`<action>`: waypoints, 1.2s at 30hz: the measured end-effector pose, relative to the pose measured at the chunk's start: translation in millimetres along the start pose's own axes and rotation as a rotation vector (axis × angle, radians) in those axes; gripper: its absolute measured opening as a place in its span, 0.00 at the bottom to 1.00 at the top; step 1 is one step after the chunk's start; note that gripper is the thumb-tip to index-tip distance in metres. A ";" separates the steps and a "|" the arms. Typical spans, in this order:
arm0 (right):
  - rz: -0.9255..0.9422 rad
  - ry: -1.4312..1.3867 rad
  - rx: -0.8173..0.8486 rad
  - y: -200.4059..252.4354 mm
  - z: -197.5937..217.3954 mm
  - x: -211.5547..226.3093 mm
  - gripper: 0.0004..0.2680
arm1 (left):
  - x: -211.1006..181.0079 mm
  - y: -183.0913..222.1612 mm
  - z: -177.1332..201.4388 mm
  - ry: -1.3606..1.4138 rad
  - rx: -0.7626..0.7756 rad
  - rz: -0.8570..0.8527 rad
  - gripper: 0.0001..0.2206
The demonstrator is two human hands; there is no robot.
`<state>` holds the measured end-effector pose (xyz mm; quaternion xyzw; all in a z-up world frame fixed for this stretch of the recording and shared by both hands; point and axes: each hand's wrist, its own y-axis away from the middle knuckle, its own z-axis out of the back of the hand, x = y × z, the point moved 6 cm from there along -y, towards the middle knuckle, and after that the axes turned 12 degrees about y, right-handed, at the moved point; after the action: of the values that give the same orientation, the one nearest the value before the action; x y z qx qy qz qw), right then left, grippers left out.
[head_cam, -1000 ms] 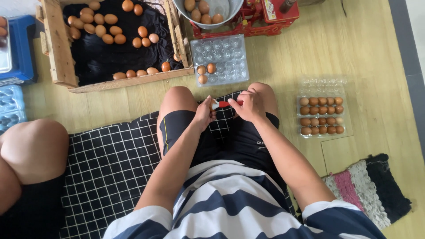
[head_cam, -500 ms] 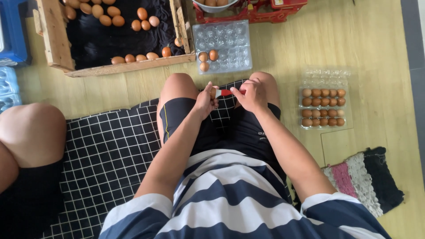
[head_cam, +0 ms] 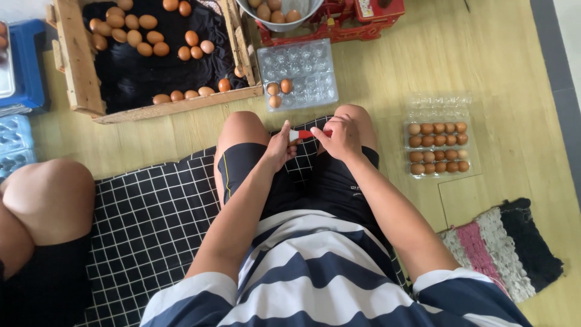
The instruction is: The person is sorting eggs from a wooden crate into plastic trays, marking some eggs with a red marker.
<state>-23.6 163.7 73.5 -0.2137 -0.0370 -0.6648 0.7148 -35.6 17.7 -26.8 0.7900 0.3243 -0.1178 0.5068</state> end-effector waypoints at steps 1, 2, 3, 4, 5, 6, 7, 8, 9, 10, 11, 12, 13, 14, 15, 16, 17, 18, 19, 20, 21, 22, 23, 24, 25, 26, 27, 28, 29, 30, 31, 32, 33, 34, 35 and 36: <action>-0.003 0.002 -0.004 0.3 4.8 1.6 0.15 | 0.9 -2.7 0.3 -0.004 0.004 0.000 0.20; -0.011 0.030 -0.003 0.7 9.1 3.4 0.15 | 1.1 -5.1 1.8 -0.013 -0.004 -0.011 0.21; -0.018 0.058 -0.002 1.1 13.5 5.3 0.14 | 1.3 -7.5 3.3 -0.022 -0.012 -0.022 0.22; -0.019 0.061 -0.004 -3.3 17.2 6.4 0.14 | 2.9 -12.1 2.6 -0.022 -0.009 -0.023 0.22; 0.036 0.021 0.058 -7.4 17.0 10.8 0.14 | 4.3 -16.6 2.8 -0.002 -0.023 -0.029 0.20; 0.086 -0.019 0.120 -9.6 16.9 15.9 0.14 | 6.4 -20.2 4.0 0.014 -0.038 -0.031 0.19; 0.082 -0.018 0.118 -9.4 16.7 10.4 0.14 | 12.2 -22.5 7.9 0.010 -0.034 -0.030 0.19; 0.098 0.100 0.117 -14.6 16.5 4.2 0.13 | 12.9 -28.5 9.6 0.013 -0.042 -0.029 0.18; 0.113 0.218 0.116 -20.4 16.4 -2.3 0.12 | 13.1 -35.0 11.0 0.016 -0.050 -0.028 0.17; 0.108 0.218 0.111 -19.9 11.9 -7.1 0.12 | 9.9 -30.2 8.6 0.010 -0.047 -0.029 0.17; 0.080 0.146 0.086 -19.9 8.3 -13.0 0.12 | 7.2 -25.8 7.2 0.021 -0.057 -0.019 0.17; 0.053 0.075 0.065 -19.1 4.1 -19.7 0.12 | 6.4 -21.7 5.9 0.034 -0.068 -0.005 0.18; 0.049 0.076 0.063 -16.3 15.0 -10.2 0.12 | 10.8 -27.8 8.7 0.031 -0.066 -0.003 0.18; 0.074 0.098 0.055 -15.8 25.4 1.6 0.12 | 14.4 -34.0 13.0 0.040 -0.076 0.002 0.18; 0.100 0.120 0.047 -15.0 35.2 13.2 0.13 | 18.3 -40.6 17.6 0.049 -0.086 0.008 0.18; 0.099 0.113 0.066 -15.9 32.3 12.4 0.13 | 16.9 -38.8 17.2 0.056 -0.101 0.021 0.18; 0.080 0.141 0.033 -17.1 32.0 10.3 0.14 | 15.4 -37.9 14.6 0.080 -0.080 0.031 0.17; 0.058 0.172 -0.006 -21.1 32.5 7.1 0.15 | 10.2 -39.6 9.7 0.100 -0.054 0.038 0.17; 0.054 0.167 0.006 -18.3 31.6 8.3 0.15 | 14.1 -35.2 12.3 0.102 -0.063 0.048 0.17; 0.053 0.160 0.044 -22.0 30.0 7.9 0.15 | 11.0 -35.2 10.5 0.125 -0.062 0.051 0.17; 0.053 0.153 0.083 -25.7 28.6 7.8 0.15 | 7.7 -35.0 8.7 0.149 -0.062 0.054 0.17; 0.054 0.151 0.087 -27.8 29.4 7.6 0.15 | 7.9 -36.6 8.6 0.152 -0.066 0.055 0.17; 0.073 0.127 0.082 -30.0 30.3 8.6 0.16 | 7.6 -38.5 8.6 0.150 -0.063 0.051 0.17; 0.097 0.103 0.080 -31.6 30.2 10.0 0.17 | 9.0 -39.9 9.8 0.153 -0.064 0.047 0.18; 0.102 0.100 0.090 -31.2 23.1 4.9 0.17 | 7.4 -34.9 7.8 0.160 -0.071 0.050 0.18; 0.070 0.118 0.094 -31.2 16.9 -2.8 0.17 | 3.7 -30.4 3.8 0.152 -0.058 0.030 0.18; 0.039 0.137 0.098 -31.4 10.6 -10.9 0.18 | -0.2 -26.2 -0.4 0.143 -0.045 0.010 0.18; 0.037 0.134 0.109 -31.6 11.5 -9.4 0.18 | 1.2 -25.3 0.4 0.146 -0.053 0.018 0.18; 0.082 0.106 0.130 -31.8 11.6 -5.3 0.18 | 2.1 -24.6 0.6 0.156 -0.053 0.019 0.19; 0.127 0.082 0.146 -34.3 12.9 -2.0 0.18 | 0.6 -25.8 -1.4 0.165 -0.048 0.017 0.21; 0.125 0.082 0.151 -33.5 8.7 -5.9 0.18 | 2.9 -29.6 -0.3 0.167 -0.050 0.022 0.21; 0.108 0.115 0.142 -33.4 5.1 -10.3 0.17 | 4.8 -33.1 1.7 0.177 -0.061 0.029 0.20; 0.092 0.148 0.133 -33.1 1.4 -14.5 0.17 | 6.8 -36.5 3.9 0.187 -0.071 0.036 0.19; 0.090 0.146 0.142 -33.8 0.3 -15.4 0.17 | 11.6 -44.7 8.2 0.190 -0.076 0.043 0.19; 0.105 0.141 0.119 -34.9 1.0 -15.1 0.17 | 17.2 -52.8 12.5 0.210 -0.084 0.063 0.18; 0.120 0.134 0.094 -37.0 1.5 -14.2 0.18 | 20.9 -60.9 17.5 0.228 -0.093 0.079 0.17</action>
<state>-60.6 176.6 79.6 -0.1369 -0.0071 -0.6310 0.7636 -55.7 27.4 -89.6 0.7863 0.3533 0.0081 0.5068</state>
